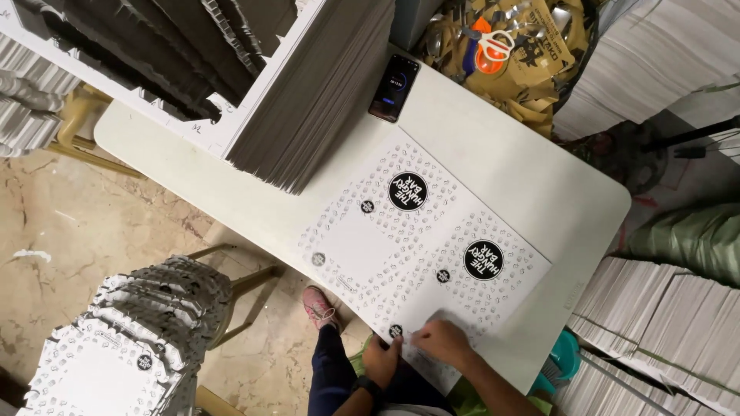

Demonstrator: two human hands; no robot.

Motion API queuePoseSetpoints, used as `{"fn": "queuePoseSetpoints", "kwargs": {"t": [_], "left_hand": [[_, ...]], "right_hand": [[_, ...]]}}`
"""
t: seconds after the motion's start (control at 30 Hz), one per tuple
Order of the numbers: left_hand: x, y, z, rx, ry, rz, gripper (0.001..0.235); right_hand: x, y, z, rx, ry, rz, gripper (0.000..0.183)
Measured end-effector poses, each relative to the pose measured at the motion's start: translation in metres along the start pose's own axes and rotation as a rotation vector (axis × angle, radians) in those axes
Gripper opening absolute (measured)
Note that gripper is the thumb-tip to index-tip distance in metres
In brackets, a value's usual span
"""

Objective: Manually separating pre-cut cardboard packaging shapes from a larger sheet and stacking the finished products.

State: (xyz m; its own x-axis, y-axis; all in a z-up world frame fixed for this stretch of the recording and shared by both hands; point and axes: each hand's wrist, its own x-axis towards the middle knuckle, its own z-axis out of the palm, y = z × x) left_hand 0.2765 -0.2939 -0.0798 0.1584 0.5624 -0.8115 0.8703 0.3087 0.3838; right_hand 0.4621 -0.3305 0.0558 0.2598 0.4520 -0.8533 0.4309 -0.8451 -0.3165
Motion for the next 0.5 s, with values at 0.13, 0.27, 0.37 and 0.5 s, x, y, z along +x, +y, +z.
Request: {"fn": "queuePoseSetpoints", "kwargs": {"t": [0.13,0.27,0.37,0.5], "left_hand": [[-0.002,0.004,0.003,-0.037,0.025,-0.015,0.057],[0.003,0.0,0.01,-0.042,0.067,-0.024,0.051],[0.0,0.006,0.009,-0.037,0.068,-0.078,0.047],[-0.001,0.007,0.01,0.009,0.067,-0.122,0.046]], "right_hand": [[0.023,-0.011,-0.001,-0.209,-0.006,-0.118,0.068],[0.0,-0.044,-0.036,-0.08,-0.177,0.06,0.042],[-0.006,-0.054,-0.045,-0.063,-0.166,0.098,0.033],[-0.015,-0.065,-0.055,-0.008,-0.185,0.159,0.029]]}}
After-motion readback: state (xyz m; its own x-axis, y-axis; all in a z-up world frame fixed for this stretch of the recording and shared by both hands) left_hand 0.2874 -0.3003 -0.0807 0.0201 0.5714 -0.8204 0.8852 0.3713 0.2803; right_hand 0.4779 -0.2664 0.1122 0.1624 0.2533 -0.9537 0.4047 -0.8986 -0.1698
